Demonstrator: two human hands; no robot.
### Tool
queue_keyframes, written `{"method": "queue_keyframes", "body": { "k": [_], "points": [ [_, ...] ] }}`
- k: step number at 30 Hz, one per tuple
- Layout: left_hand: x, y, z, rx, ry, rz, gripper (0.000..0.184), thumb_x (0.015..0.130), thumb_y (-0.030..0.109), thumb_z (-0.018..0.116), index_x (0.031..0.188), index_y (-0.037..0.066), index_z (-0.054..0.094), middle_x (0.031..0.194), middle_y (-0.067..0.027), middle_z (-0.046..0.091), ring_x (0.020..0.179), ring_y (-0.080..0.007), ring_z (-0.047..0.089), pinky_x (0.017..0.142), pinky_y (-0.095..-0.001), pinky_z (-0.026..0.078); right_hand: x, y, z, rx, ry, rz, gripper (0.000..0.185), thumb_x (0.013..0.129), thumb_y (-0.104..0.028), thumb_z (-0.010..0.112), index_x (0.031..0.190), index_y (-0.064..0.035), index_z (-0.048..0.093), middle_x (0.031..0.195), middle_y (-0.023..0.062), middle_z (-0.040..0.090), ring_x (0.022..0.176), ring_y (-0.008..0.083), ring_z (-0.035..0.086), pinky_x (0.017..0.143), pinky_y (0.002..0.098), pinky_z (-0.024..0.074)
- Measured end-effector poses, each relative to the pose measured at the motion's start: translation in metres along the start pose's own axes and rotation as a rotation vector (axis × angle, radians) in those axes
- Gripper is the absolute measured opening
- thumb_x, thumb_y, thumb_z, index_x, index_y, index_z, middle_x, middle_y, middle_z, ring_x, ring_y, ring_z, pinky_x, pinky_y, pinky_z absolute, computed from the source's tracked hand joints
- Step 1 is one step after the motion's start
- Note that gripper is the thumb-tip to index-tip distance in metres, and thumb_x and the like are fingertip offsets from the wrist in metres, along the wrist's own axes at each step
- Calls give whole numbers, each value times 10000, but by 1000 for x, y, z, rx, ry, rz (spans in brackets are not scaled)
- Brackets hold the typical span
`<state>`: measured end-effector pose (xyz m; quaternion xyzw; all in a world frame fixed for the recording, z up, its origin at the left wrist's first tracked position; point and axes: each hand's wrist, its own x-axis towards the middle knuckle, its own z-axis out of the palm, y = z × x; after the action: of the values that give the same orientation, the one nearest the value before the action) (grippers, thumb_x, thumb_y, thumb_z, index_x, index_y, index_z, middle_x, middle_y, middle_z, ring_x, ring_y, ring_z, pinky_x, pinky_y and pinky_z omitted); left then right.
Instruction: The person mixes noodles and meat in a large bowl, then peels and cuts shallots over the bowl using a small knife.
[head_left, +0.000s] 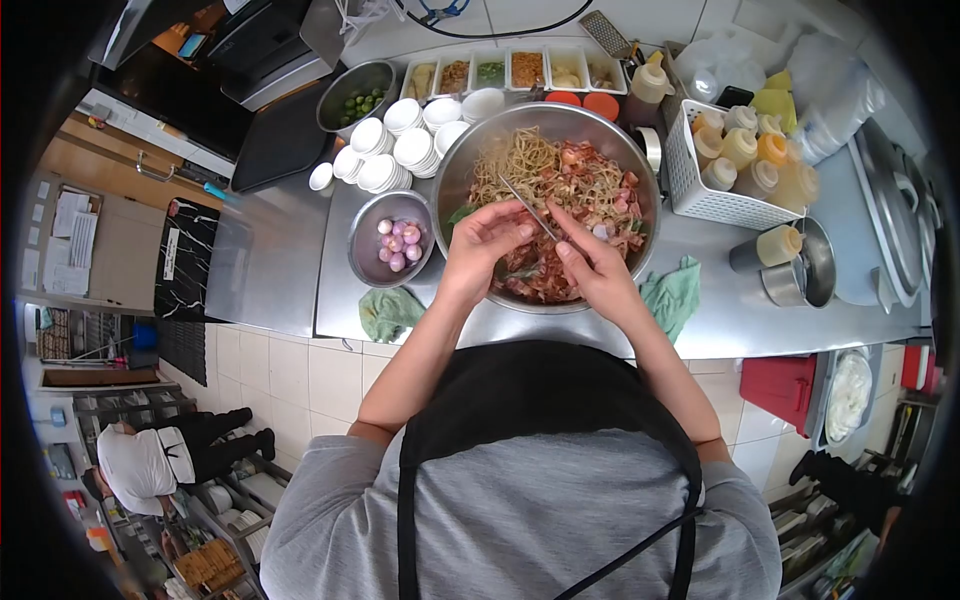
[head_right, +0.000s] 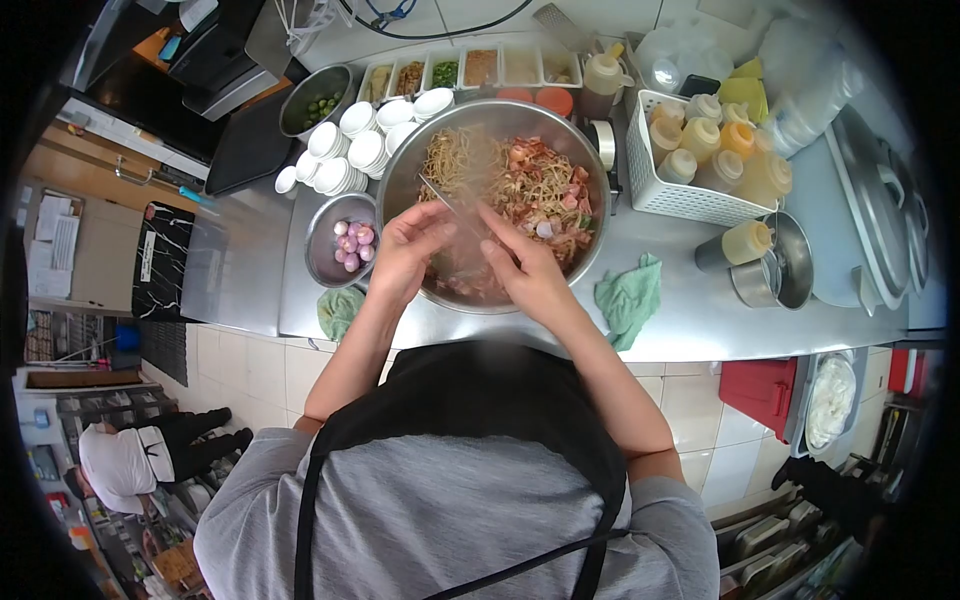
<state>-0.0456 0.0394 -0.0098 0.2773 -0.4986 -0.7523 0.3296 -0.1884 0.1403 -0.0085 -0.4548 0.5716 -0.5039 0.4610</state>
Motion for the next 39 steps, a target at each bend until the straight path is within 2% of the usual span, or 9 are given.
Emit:
{"method": "queue_keyframes", "body": {
  "k": [1,5,11,14,16,19,26,28,39],
  "points": [
    [0,-1,-1,21,15,26,276,743,-25,579,1016,-6,549,955,-62,582,871,-117,539,787,-247,423,0,0,-1,-22,-17,71,412,844,-105,479,1246,-80,396,1088,107,538,807,112,523,733,234,412],
    [2,0,-1,96,50,88,259,721,-33,603,977,-12,565,888,-57,600,819,-109,554,745,-236,444,-1,1,4,-93,33,-133,405,837,-107,487,1234,-81,410,1159,136,501,912,143,528,799,254,397],
    [-1,1,2,176,70,108,235,710,-51,607,939,-20,569,831,-63,604,765,-100,567,707,-217,457,-2,-4,5,-66,37,-105,379,831,-105,495,1202,-72,427,1149,126,501,898,157,546,772,265,421],
    [-6,9,11,205,49,119,240,705,-58,605,940,-25,567,821,-66,604,761,-99,567,701,-218,459,-1,-8,7,-15,78,-89,311,832,-101,496,1136,-57,446,960,105,571,743,130,554,656,243,438],
    [-8,7,13,199,39,114,264,701,-60,617,956,-36,557,845,-85,604,764,-111,573,700,-221,468,4,-6,7,22,96,-34,254,838,-102,493,1084,-63,443,686,39,536,557,79,480,507,213,387],
    [-11,11,15,182,-6,88,304,704,-58,622,996,-41,539,911,-106,594,821,-128,568,729,-237,472,9,-8,4,136,138,60,238,845,-109,486,1075,-80,435,548,-21,432,473,49,389,441,205,318],
    [-13,22,14,-152,-72,35,295,802,4,516,1094,-23,486,1079,-113,524,1016,-164,495,884,-308,414,10,-1,-8,59,185,79,310,882,-170,436,1185,-137,380,529,-20,407,430,37,339,392,174,263],
    [-13,26,15,-230,-77,0,288,812,8,502,1098,-20,479,1062,-111,528,1015,-169,497,887,-313,414,4,-12,-9,110,211,17,408,871,-105,434,1269,-144,352,587,-23,413,496,47,371,453,186,323],
    [-9,16,12,-260,-73,77,315,804,58,539,1106,6,463,1042,-72,530,966,-161,516,863,-329,412,-21,-32,10,225,-9,-33,425,888,-145,404,1302,-111,313,599,-39,379,508,33,349,451,165,308]
  ]
}}
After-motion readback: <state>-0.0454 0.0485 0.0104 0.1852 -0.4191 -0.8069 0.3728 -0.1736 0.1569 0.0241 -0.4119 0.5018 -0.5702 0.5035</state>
